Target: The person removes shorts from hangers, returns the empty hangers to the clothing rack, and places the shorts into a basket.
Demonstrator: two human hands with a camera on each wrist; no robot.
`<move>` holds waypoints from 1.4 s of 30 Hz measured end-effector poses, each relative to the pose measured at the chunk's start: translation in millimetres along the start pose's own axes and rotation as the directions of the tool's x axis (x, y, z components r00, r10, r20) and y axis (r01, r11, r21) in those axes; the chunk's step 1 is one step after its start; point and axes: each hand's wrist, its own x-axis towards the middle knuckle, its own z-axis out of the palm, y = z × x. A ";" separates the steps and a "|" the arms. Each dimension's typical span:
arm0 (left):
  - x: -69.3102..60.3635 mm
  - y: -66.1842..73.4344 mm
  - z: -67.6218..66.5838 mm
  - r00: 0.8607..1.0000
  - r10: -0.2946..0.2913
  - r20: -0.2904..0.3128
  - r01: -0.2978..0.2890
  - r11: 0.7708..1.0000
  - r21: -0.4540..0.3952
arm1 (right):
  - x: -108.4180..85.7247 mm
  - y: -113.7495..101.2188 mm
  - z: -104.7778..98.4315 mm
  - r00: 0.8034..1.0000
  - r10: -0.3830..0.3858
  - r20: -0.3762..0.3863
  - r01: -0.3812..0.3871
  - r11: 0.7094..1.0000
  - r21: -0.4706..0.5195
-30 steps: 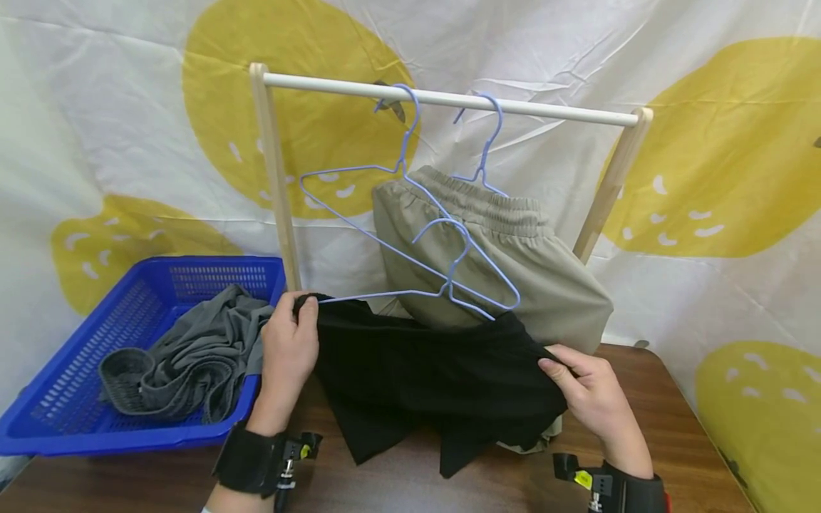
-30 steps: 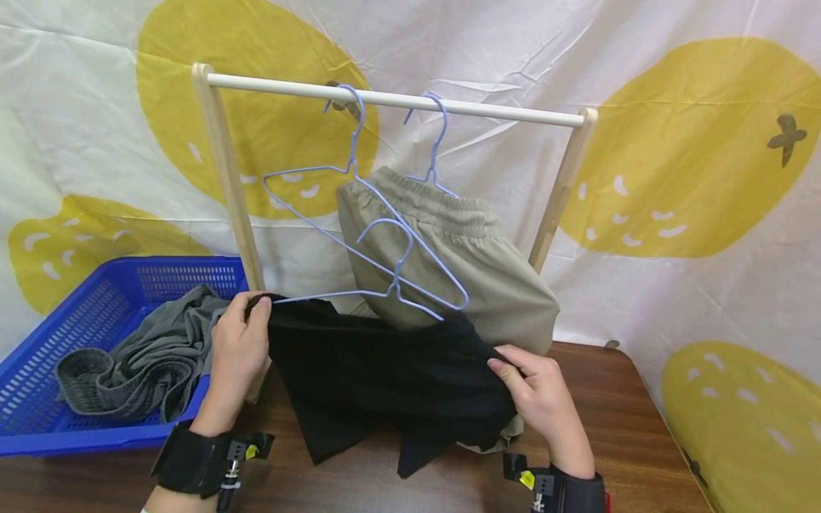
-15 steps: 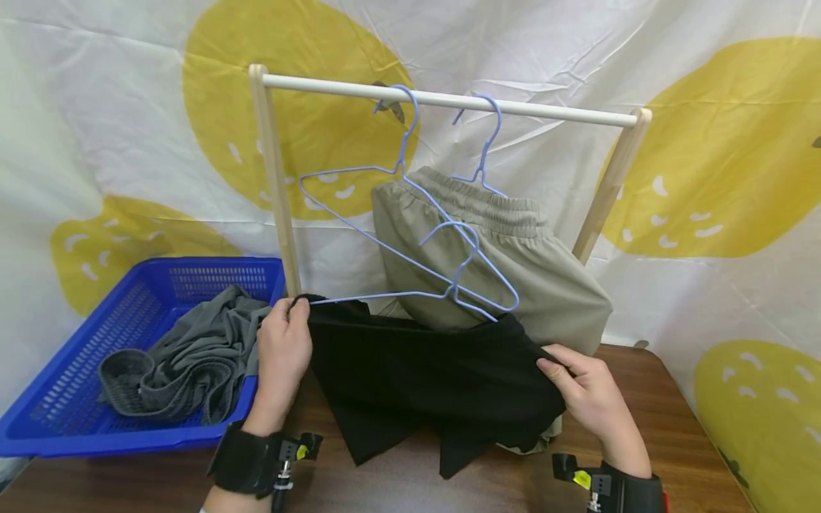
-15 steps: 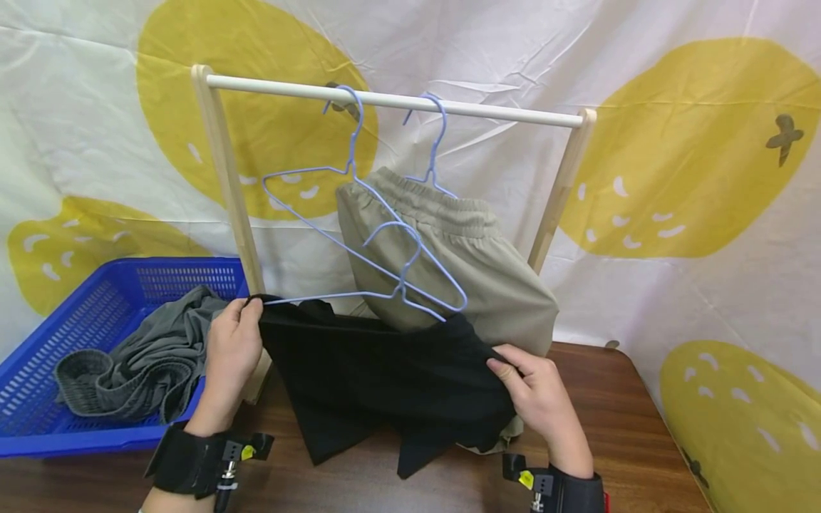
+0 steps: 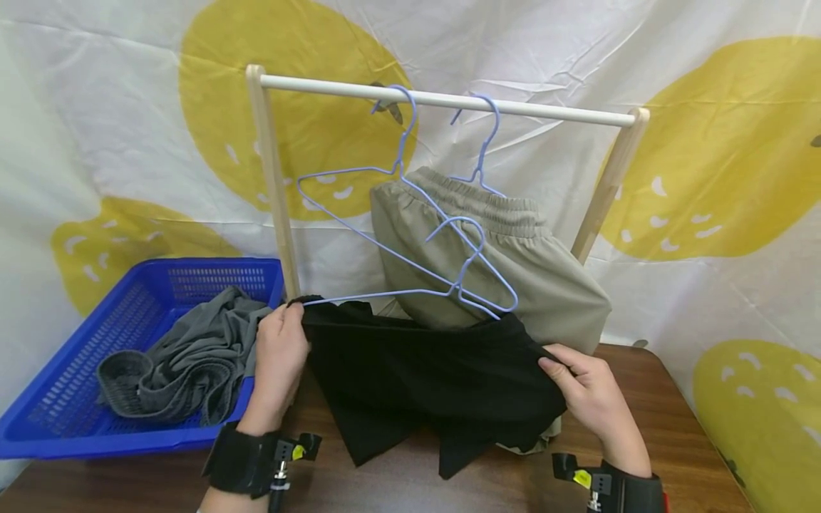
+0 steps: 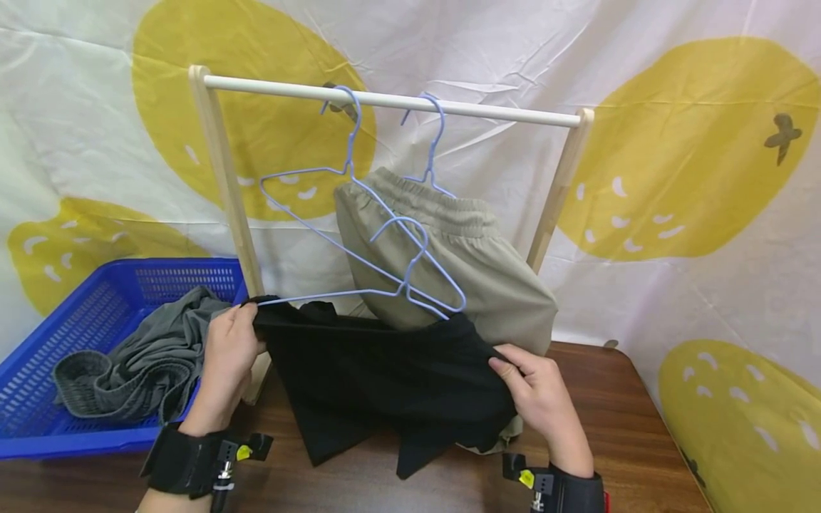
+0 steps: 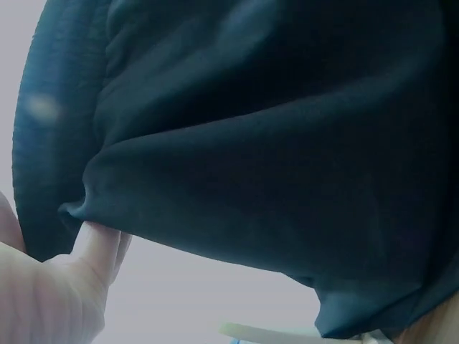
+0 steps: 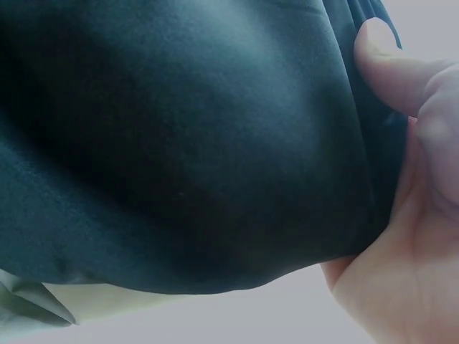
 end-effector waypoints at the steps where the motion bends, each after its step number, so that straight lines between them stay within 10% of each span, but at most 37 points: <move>1: 0.0 0.1 0.0 1.000 -0.021 0.015 0.022 0.999 -0.039 | 0.0 0.1 0.0 1.000 0.000 -0.001 0.000 1.000 -0.001; 14: 2.2 0.8 0.6 0.973 -0.166 0.160 0.221 0.867 -0.446 | 0.1 -0.5 0.3 0.999 0.025 -0.021 -0.024 1.000 0.014; 32: 4.6 0.1 0.2 0.951 -0.182 0.250 0.300 0.746 -0.594 | 0.4 -3.1 1.4 0.997 0.058 -0.043 -0.057 0.998 0.007; 42: 4.4 1.1 0.8 0.945 -0.201 0.258 0.321 0.721 -0.614 | 1.7 -3.4 3.3 0.997 0.060 -0.046 -0.060 0.998 0.015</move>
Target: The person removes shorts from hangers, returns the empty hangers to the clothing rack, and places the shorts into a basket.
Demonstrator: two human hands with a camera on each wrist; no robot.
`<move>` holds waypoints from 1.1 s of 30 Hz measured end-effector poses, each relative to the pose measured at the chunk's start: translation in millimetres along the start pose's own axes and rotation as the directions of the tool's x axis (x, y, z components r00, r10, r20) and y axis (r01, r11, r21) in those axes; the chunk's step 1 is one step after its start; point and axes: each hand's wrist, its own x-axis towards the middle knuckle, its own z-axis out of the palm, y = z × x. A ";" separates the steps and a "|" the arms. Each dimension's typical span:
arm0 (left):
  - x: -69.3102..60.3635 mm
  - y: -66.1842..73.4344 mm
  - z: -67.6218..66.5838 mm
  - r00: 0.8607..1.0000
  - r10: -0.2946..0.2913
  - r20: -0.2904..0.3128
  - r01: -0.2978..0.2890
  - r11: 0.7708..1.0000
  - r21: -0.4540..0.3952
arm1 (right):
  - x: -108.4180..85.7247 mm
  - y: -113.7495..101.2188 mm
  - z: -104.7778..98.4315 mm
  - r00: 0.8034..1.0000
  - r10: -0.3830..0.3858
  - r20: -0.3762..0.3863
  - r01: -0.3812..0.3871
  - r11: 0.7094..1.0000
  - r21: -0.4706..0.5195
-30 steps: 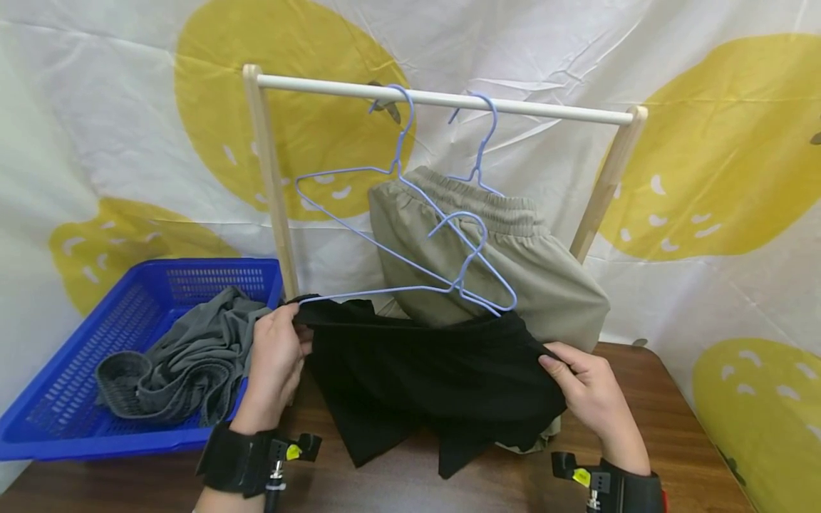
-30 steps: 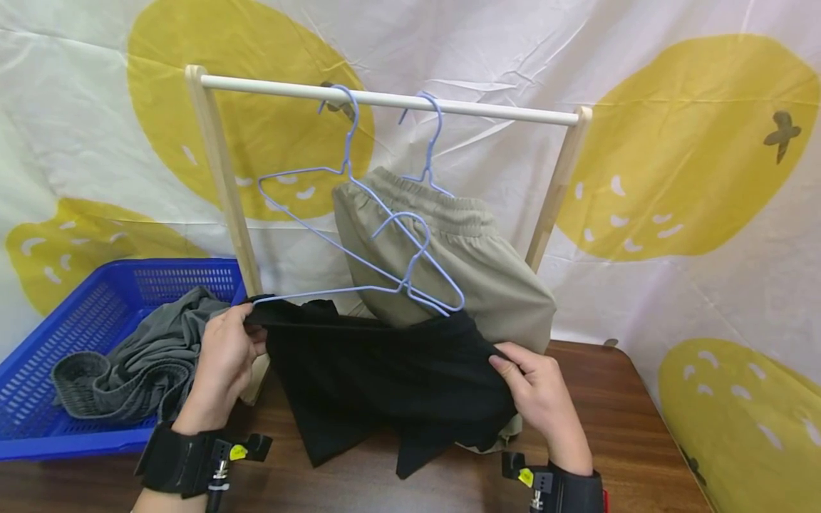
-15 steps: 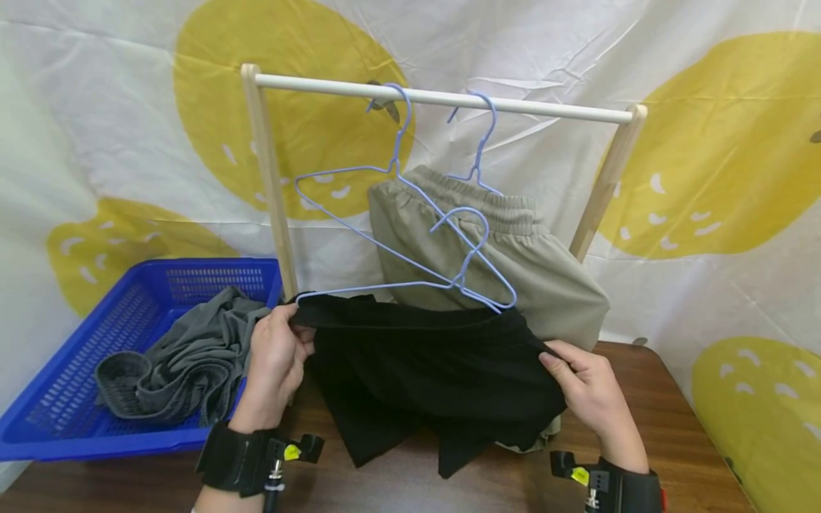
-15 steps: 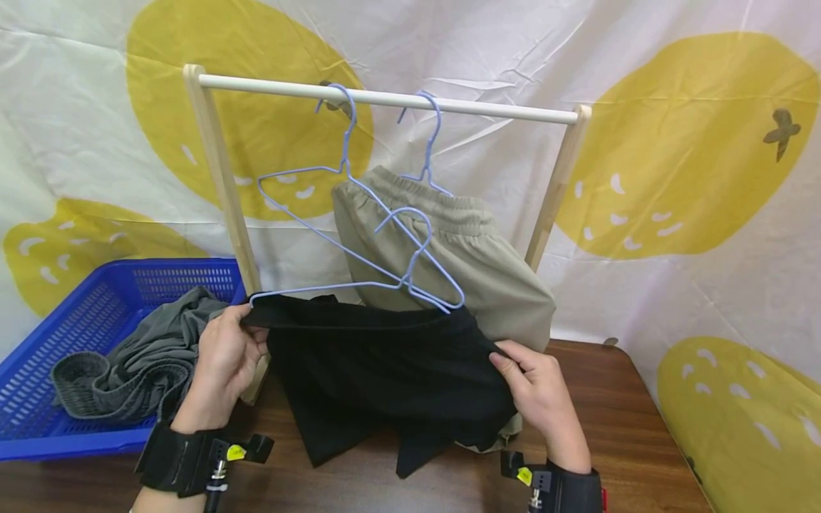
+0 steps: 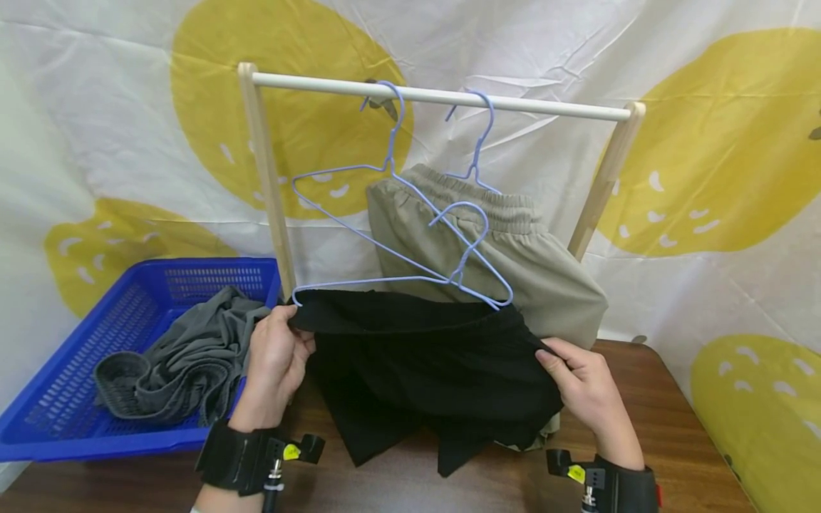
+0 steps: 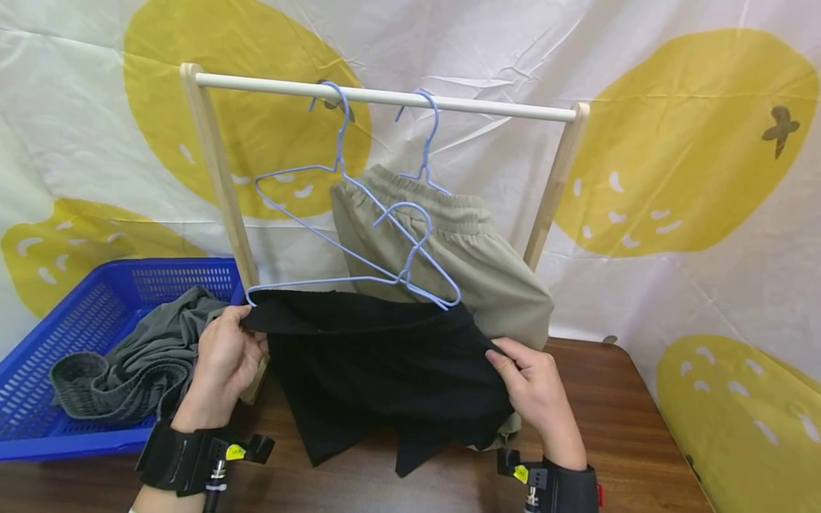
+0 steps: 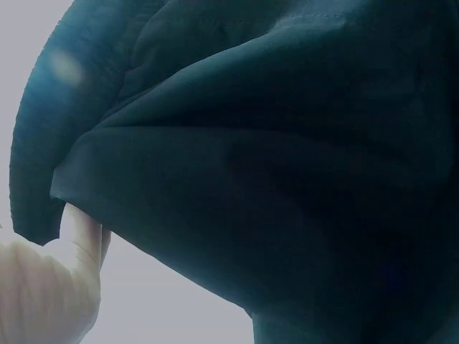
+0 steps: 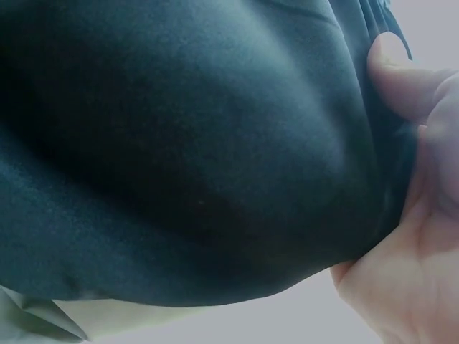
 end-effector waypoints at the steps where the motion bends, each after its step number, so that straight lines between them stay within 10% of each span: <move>1: -0.1 -0.1 0.0 1.000 -0.001 0.000 0.001 1.000 -0.002 | 0.1 0.0 0.3 1.000 0.000 0.001 0.000 1.000 -0.004; 15: 1.6 -3.9 0.2 1.000 0.031 0.000 -0.031 0.998 0.048 | 1.3 -1.5 6.4 0.999 -0.020 -0.028 0.021 0.999 0.038; 21: 1.4 -4.8 -1.2 1.000 0.029 0.001 -0.029 0.980 0.197 | 2.2 -2.0 8.3 0.999 -0.007 -0.032 0.008 1.000 0.028; 29: 1.9 -4.8 -0.5 0.998 0.064 0.027 -0.070 0.903 0.424 | 3.1 -1.8 10.6 0.999 0.003 -0.033 -0.002 1.000 0.027; 33: 1.7 -6.8 -1.2 0.985 0.162 0.059 -0.165 0.785 0.597 | 3.0 -3.3 12.1 1.000 0.012 -0.027 -0.010 0.999 0.043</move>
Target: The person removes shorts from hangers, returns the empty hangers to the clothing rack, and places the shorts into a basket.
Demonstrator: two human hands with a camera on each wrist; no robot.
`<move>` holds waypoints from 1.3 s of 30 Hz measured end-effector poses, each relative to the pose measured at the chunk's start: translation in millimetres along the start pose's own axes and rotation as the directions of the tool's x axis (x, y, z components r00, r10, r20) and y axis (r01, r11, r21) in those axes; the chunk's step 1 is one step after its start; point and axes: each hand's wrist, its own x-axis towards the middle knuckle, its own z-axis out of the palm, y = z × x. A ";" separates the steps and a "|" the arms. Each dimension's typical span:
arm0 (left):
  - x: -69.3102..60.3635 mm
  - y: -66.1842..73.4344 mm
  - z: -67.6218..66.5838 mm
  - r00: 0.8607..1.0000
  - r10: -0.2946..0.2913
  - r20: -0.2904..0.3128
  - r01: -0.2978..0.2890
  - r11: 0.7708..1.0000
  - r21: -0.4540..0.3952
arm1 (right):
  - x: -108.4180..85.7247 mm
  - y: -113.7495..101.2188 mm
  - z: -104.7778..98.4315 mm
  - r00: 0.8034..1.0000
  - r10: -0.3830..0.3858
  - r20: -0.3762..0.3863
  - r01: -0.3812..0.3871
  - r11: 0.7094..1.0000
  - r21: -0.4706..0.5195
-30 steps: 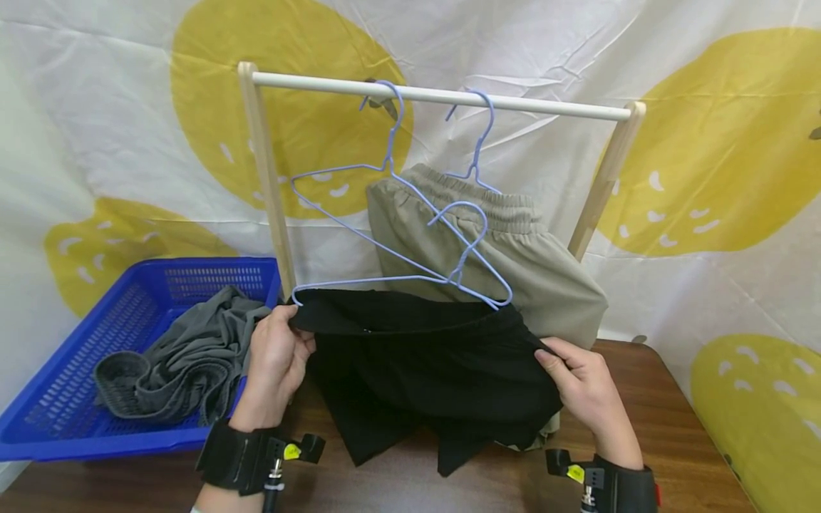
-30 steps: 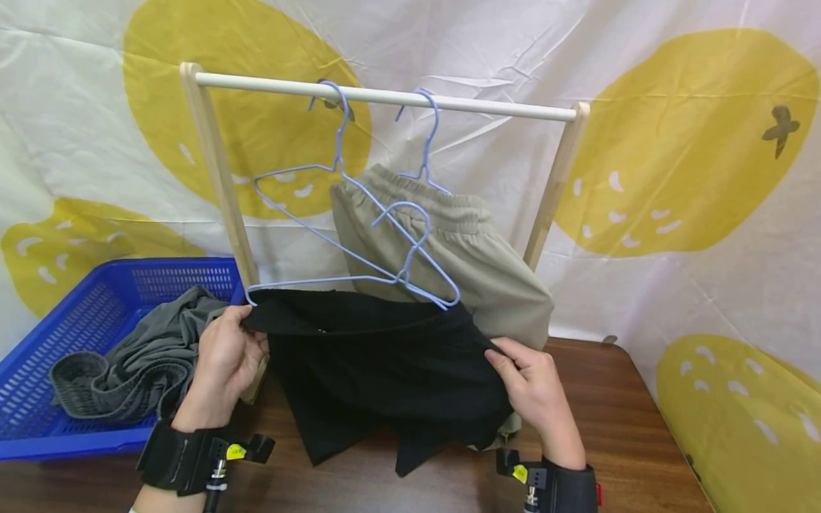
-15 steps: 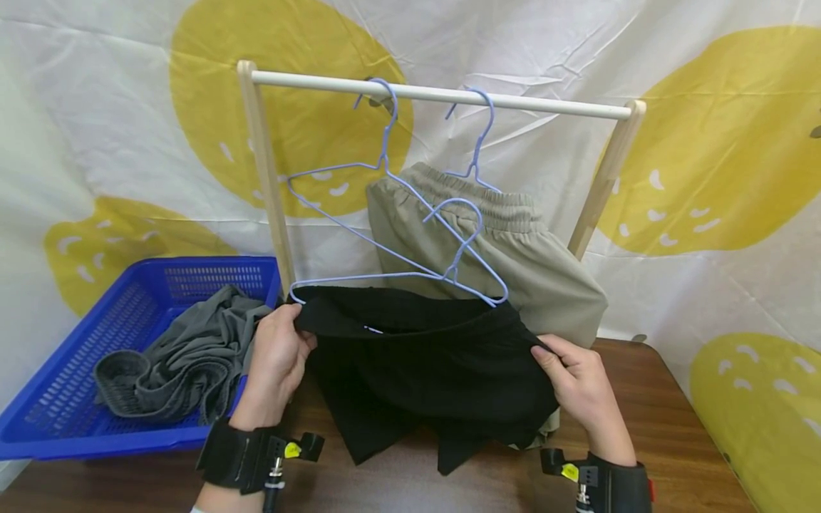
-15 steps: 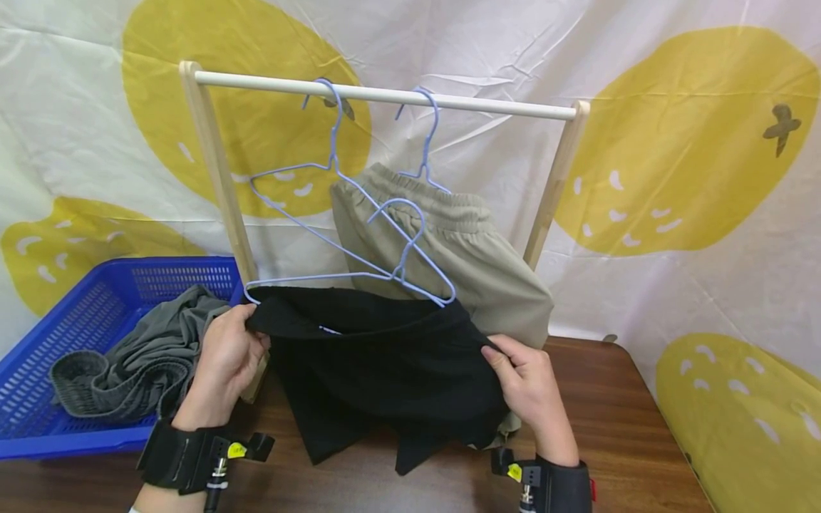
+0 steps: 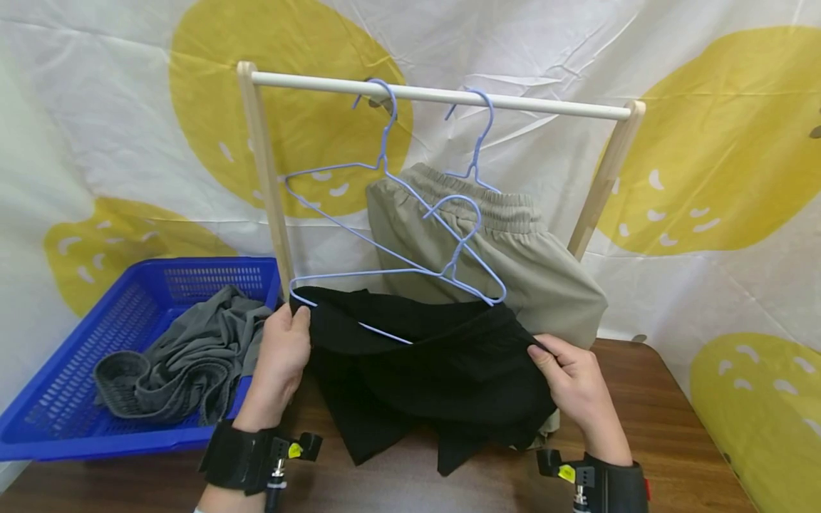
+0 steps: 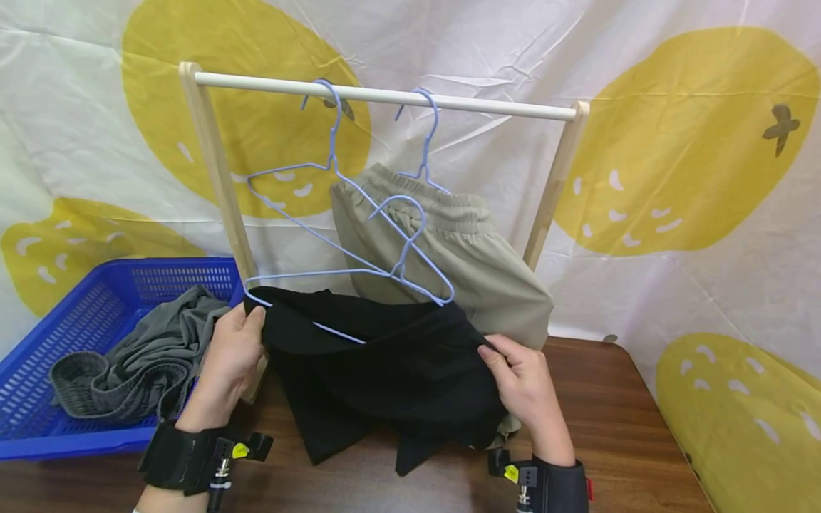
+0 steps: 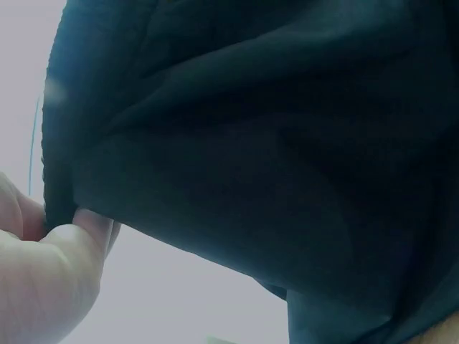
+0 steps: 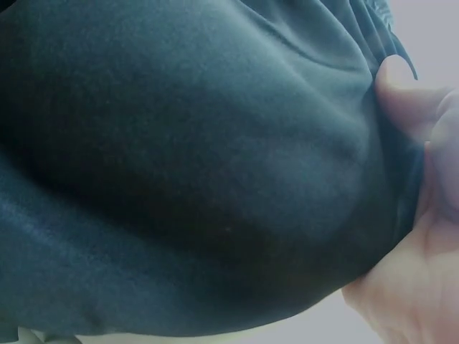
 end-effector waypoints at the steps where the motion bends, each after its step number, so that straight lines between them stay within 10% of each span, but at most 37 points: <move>1: -0.2 -0.9 0.0 1.000 0.026 -0.003 -0.026 0.998 0.063 | 0.0 -0.7 0.5 1.000 0.003 0.001 -0.003 1.000 0.002; 6: -1.1 -5.0 3.3 0.986 0.165 -0.011 -0.151 0.924 0.351 | 0.4 -1.5 3.2 1.000 0.005 0.004 -0.005 1.000 0.003; 12: -2.6 -6.3 7.3 0.971 0.235 -0.050 -0.184 0.863 0.470 | 1.2 -1.7 5.6 1.000 -0.013 0.008 0.013 1.000 -0.024; 18: -3.2 -5.6 6.1 0.981 0.188 -0.053 -0.140 0.865 0.481 | 1.9 -1.0 7.1 1.000 -0.030 -0.005 0.030 0.999 -0.028; 31: -6.6 -0.9 6.2 0.987 0.109 -0.117 -0.067 0.947 0.313 | 2.2 -2.4 8.7 0.997 -0.064 -0.036 0.062 0.996 -0.064; 39: -8.7 -4.0 10.4 0.939 0.304 -0.159 -0.208 0.874 0.440 | 0.8 1.2 10.6 0.995 -0.083 -0.050 0.079 0.995 -0.065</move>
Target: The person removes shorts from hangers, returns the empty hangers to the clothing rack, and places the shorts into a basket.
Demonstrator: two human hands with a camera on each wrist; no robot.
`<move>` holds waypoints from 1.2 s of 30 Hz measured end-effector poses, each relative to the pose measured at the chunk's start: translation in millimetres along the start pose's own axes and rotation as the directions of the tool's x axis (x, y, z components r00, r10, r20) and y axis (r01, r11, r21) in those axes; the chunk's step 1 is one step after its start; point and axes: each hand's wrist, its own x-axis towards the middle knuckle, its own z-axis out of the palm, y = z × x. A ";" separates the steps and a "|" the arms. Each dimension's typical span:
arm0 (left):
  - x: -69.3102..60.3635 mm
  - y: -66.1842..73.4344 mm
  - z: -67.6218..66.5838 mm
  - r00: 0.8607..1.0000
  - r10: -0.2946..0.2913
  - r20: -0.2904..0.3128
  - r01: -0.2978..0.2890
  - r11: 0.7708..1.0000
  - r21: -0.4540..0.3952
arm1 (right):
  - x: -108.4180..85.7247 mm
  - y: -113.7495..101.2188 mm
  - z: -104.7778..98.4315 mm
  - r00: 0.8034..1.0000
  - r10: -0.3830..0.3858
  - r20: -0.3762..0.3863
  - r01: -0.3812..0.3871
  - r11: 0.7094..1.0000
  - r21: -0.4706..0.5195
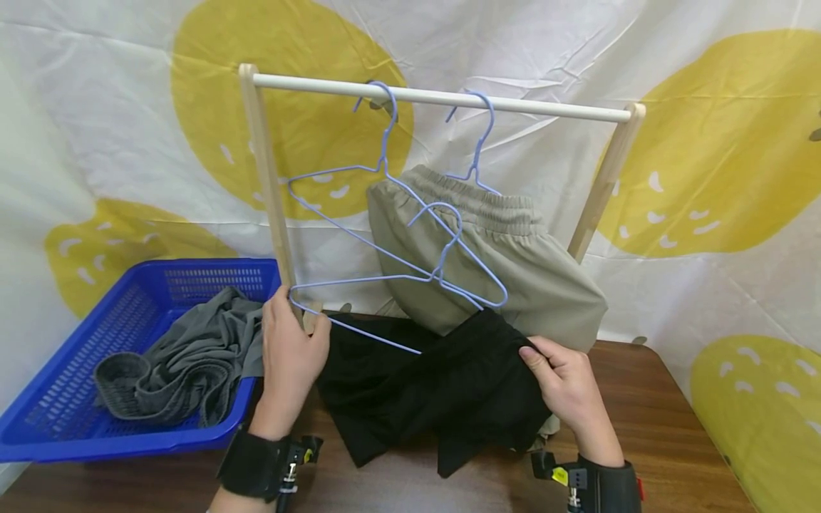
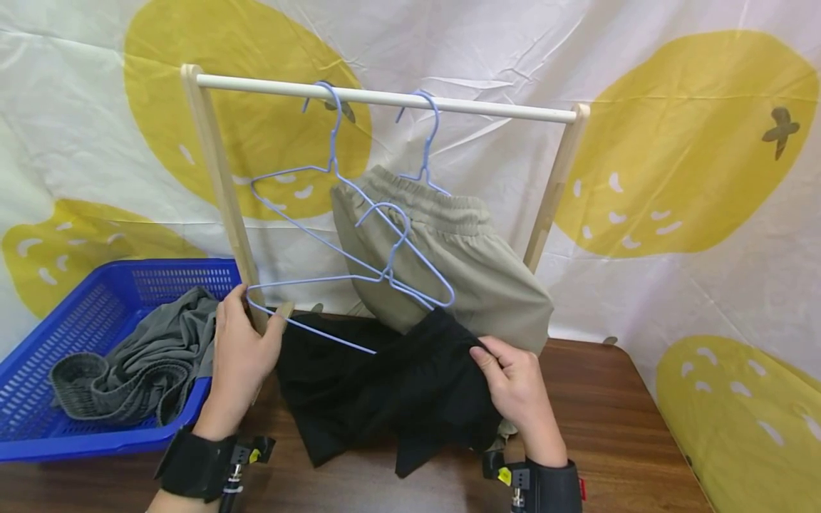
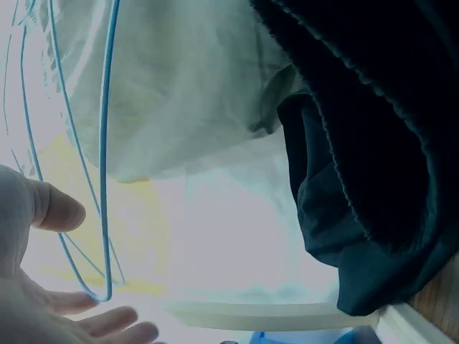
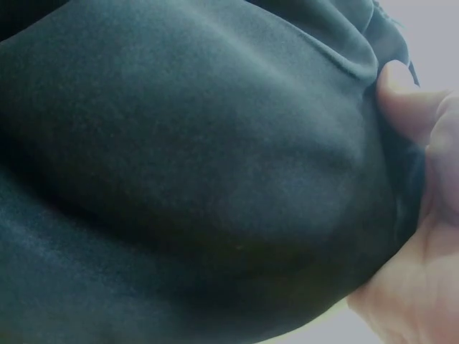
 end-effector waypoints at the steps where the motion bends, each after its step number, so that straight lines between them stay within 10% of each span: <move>1: -0.4 -0.4 1.1 0.999 0.031 -0.020 -0.030 0.999 0.016 | -0.2 0.1 0.0 1.000 0.002 0.000 -0.002 1.000 0.000; 10: -2.2 -1.2 7.8 0.925 0.357 -0.129 -0.339 0.930 0.144 | 0.6 -2.9 -1.4 0.999 0.014 0.029 -0.014 1.000 0.006; 24: 0.1 1.4 15.8 0.790 0.606 -0.097 -0.603 0.795 0.062 | 2.3 -4.4 -2.9 0.997 -0.020 0.080 0.021 1.000 -0.008; 36: -2.2 3.2 15.7 0.768 0.616 -0.176 -0.618 0.785 0.047 | 1.7 -5.8 -2.8 0.995 -0.058 0.082 0.056 0.998 0.022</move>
